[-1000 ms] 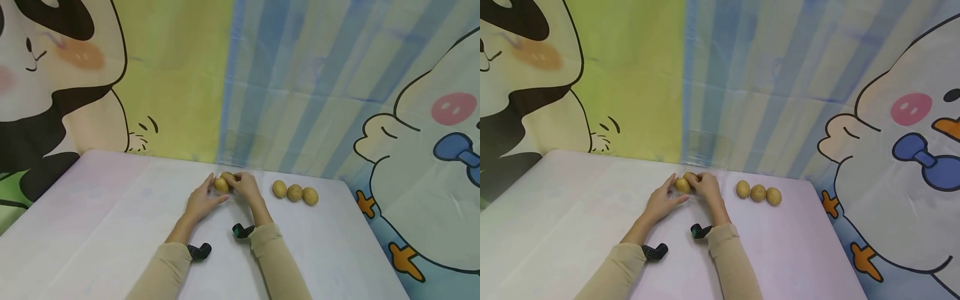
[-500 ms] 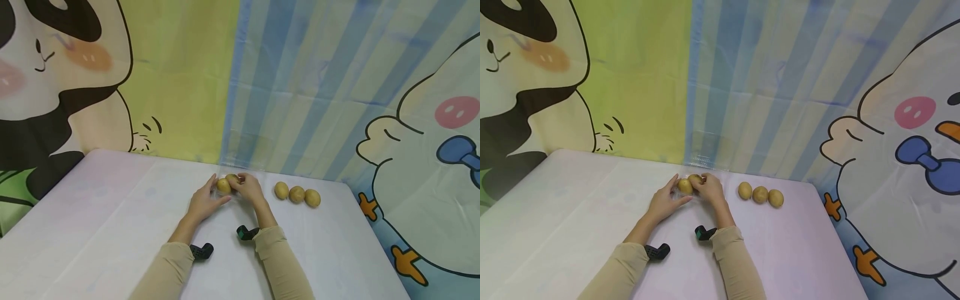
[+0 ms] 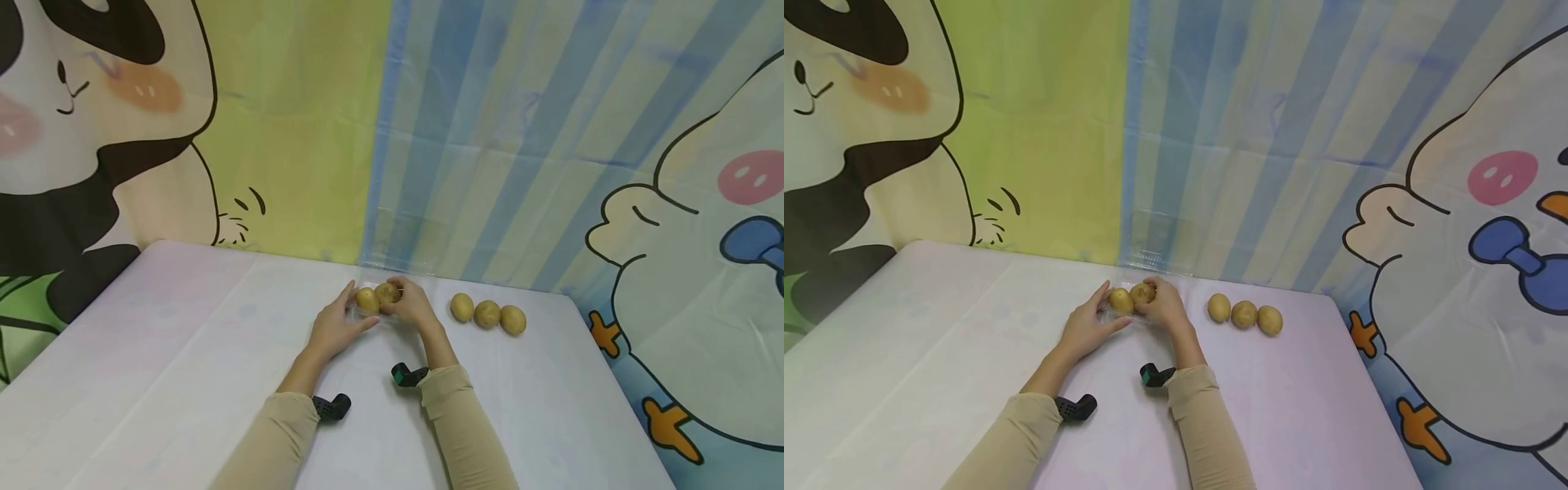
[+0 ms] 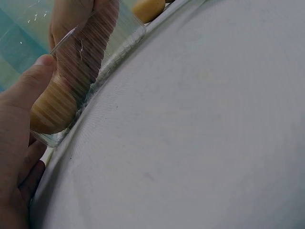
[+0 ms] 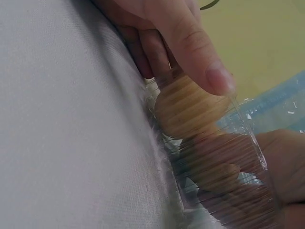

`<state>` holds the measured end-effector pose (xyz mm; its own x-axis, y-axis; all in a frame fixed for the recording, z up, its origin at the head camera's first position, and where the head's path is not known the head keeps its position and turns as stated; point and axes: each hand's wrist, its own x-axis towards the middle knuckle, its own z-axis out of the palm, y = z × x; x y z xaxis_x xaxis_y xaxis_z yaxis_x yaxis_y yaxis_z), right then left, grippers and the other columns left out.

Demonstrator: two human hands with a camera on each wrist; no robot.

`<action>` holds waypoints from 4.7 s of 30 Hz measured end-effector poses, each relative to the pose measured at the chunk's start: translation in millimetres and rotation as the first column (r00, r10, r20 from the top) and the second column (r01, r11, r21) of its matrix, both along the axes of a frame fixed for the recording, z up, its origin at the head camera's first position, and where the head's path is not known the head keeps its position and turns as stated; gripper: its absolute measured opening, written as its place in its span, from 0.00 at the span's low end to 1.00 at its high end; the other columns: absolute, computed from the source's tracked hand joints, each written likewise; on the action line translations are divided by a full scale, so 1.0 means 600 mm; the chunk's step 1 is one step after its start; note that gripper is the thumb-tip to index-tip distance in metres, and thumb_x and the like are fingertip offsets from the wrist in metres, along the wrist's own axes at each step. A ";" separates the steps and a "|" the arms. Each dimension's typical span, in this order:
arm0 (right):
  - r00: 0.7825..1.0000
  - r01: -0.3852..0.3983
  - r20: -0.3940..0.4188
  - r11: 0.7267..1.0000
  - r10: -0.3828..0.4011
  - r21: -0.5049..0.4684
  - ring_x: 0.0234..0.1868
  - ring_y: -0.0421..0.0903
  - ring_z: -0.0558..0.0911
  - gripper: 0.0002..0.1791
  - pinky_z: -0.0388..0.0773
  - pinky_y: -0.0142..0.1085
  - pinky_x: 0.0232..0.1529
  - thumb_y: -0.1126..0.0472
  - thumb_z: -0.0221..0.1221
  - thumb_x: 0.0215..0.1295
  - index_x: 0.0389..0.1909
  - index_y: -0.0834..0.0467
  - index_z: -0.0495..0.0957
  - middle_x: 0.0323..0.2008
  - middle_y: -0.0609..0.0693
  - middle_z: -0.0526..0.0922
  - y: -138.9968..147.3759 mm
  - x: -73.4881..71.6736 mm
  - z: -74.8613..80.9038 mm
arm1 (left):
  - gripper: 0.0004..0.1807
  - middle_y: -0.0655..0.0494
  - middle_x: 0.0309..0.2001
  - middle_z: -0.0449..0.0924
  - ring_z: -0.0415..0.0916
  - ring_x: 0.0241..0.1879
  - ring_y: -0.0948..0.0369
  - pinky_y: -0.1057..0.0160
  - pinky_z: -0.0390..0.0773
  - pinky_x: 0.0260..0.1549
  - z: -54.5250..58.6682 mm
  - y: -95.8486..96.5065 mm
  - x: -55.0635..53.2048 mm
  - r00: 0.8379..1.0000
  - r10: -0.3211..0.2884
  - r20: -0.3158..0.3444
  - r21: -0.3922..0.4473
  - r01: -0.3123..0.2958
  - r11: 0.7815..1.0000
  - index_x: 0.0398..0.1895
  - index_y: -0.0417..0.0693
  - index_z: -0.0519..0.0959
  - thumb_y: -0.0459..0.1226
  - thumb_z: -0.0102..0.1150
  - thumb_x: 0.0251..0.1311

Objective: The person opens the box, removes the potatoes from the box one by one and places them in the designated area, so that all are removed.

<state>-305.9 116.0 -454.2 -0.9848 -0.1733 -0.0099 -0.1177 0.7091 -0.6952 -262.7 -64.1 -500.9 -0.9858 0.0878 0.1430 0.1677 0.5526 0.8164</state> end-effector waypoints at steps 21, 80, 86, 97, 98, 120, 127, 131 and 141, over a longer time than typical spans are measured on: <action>0.992 0.031 -0.127 0.992 -0.016 0.122 0.60 0.54 0.75 0.38 0.72 0.46 0.61 0.60 0.73 0.48 0.63 0.57 0.72 0.60 0.56 0.76 -0.008 0.002 -0.002 | 0.56 0.54 0.69 0.64 0.67 0.66 0.50 0.48 0.65 0.65 -0.001 -0.001 -0.003 1.000 -0.009 0.012 -0.017 0.009 1.000 0.75 0.54 0.49 0.63 0.64 0.48; 0.970 0.079 -0.212 0.981 -0.116 -0.176 0.62 0.54 0.74 0.39 0.76 0.39 0.58 0.63 0.71 0.51 0.66 0.58 0.67 0.64 0.54 0.71 0.082 0.033 0.056 | 0.55 0.55 0.69 0.65 0.67 0.65 0.50 0.46 0.64 0.64 0.000 -0.004 -0.008 1.000 -0.008 0.028 -0.023 0.009 1.000 0.76 0.55 0.49 0.63 0.63 0.48; 0.968 0.098 -0.212 0.981 -0.132 -0.165 0.61 0.55 0.74 0.40 0.76 0.40 0.58 0.62 0.71 0.50 0.66 0.57 0.67 0.64 0.55 0.71 0.095 0.038 0.060 | 0.56 0.55 0.69 0.64 0.67 0.65 0.50 0.47 0.63 0.66 -0.001 -0.004 -0.008 0.999 -0.012 0.033 -0.021 0.013 1.000 0.76 0.55 0.49 0.65 0.63 0.47; 0.956 0.151 -0.236 0.981 -0.176 -0.122 0.57 0.57 0.75 0.38 0.77 0.43 0.57 0.60 0.72 0.50 0.64 0.54 0.71 0.59 0.56 0.70 0.127 0.035 0.060 | 0.56 0.55 0.70 0.64 0.67 0.65 0.50 0.46 0.64 0.65 0.001 -0.005 -0.006 0.999 -0.022 0.026 -0.008 0.022 1.000 0.76 0.55 0.49 0.64 0.63 0.48; 0.956 0.156 -0.231 0.981 -0.179 -0.115 0.57 0.57 0.75 0.37 0.76 0.44 0.57 0.59 0.72 0.50 0.64 0.54 0.71 0.59 0.56 0.70 0.130 0.035 0.061 | 0.56 0.55 0.70 0.64 0.67 0.65 0.50 0.46 0.64 0.65 0.001 -0.005 -0.006 0.999 -0.021 0.028 -0.008 0.021 1.000 0.76 0.55 0.49 0.64 0.63 0.48; 0.973 0.167 -0.132 0.973 -0.189 -0.160 0.64 0.57 0.70 0.39 0.74 0.48 0.59 0.63 0.70 0.52 0.66 0.50 0.66 0.66 0.54 0.65 0.223 0.054 0.064 | 0.56 0.52 0.69 0.65 0.67 0.64 0.50 0.45 0.66 0.63 -0.007 -0.010 -0.008 0.999 -0.031 0.020 -0.014 0.031 0.999 0.76 0.56 0.48 0.65 0.62 0.48; 0.970 0.217 -0.081 0.968 -0.228 -0.127 0.65 0.57 0.70 0.41 0.78 0.48 0.54 0.58 0.70 0.52 0.68 0.46 0.65 0.70 0.51 0.62 0.267 0.067 0.067 | 0.56 0.53 0.69 0.64 0.67 0.65 0.50 0.45 0.66 0.63 -0.005 -0.009 -0.008 0.999 -0.032 0.023 -0.021 0.033 0.999 0.76 0.57 0.48 0.65 0.62 0.48; 0.964 0.244 -0.077 0.963 -0.254 -0.115 0.65 0.58 0.70 0.42 0.78 0.48 0.55 0.56 0.70 0.53 0.69 0.45 0.64 0.70 0.52 0.62 0.285 0.072 0.067 | 0.56 0.53 0.70 0.64 0.67 0.65 0.50 0.45 0.66 0.63 -0.006 -0.008 -0.007 0.999 -0.031 0.029 -0.023 0.031 0.999 0.76 0.56 0.47 0.66 0.61 0.48; 0.922 0.359 -0.108 0.924 -0.373 -0.132 0.65 0.57 0.70 0.42 0.74 0.50 0.59 0.57 0.70 0.54 0.69 0.44 0.63 0.68 0.55 0.64 0.335 0.077 0.051 | 0.56 0.53 0.70 0.64 0.67 0.65 0.49 0.44 0.65 0.64 -0.007 -0.009 -0.008 0.999 -0.032 0.037 -0.017 0.033 0.999 0.76 0.56 0.47 0.64 0.62 0.49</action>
